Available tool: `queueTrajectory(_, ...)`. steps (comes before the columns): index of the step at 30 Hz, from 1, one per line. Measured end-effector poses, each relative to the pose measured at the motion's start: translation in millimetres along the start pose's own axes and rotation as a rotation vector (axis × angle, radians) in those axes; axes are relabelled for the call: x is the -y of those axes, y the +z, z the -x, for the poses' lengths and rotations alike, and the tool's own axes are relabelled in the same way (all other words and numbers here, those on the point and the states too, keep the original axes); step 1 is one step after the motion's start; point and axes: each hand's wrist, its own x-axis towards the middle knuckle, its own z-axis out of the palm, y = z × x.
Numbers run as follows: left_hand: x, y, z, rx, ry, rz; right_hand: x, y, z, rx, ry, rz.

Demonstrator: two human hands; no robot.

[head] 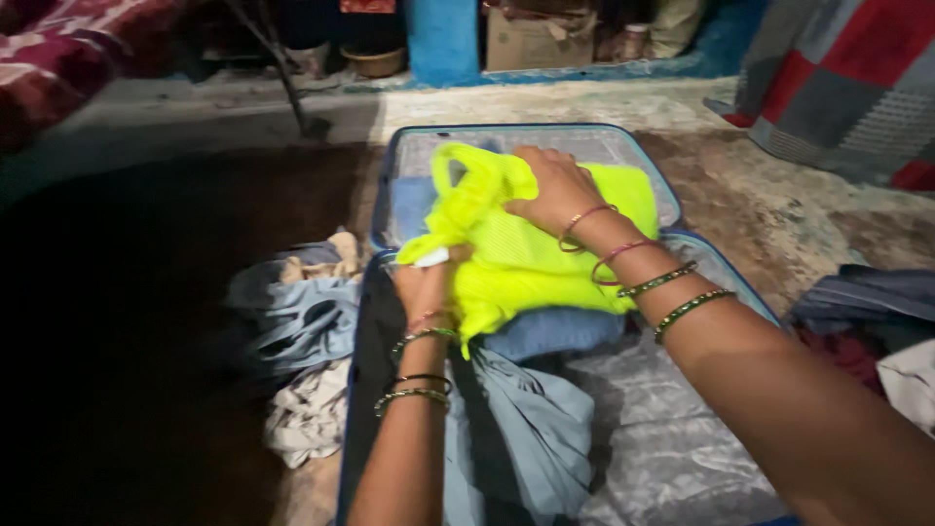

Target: The person wipes the exterior of a light blue suitcase with a white cloth. They then open the suitcase, remove several folded clothes, and proceed to wipe the interior lining and mesh pockets with the same cloth.

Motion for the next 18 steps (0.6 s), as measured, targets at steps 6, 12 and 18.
queueTrajectory(6, -59.7, -93.0, -55.1, -0.268, 0.07, 0.172, 78.2, 21.0, -24.4, 0.061, -0.082, -0.14)
queueTrajectory(12, -99.6, -157.4, -67.2, -0.563, -0.03, 0.404, 103.2, 58.0, -26.3, 0.11, -0.094, -0.2)
queueTrajectory(18, -64.5, -193.3, -68.6, -0.734, -0.24, 0.42, 101.6, 84.7, -17.4, 0.195, -0.114, -0.173)
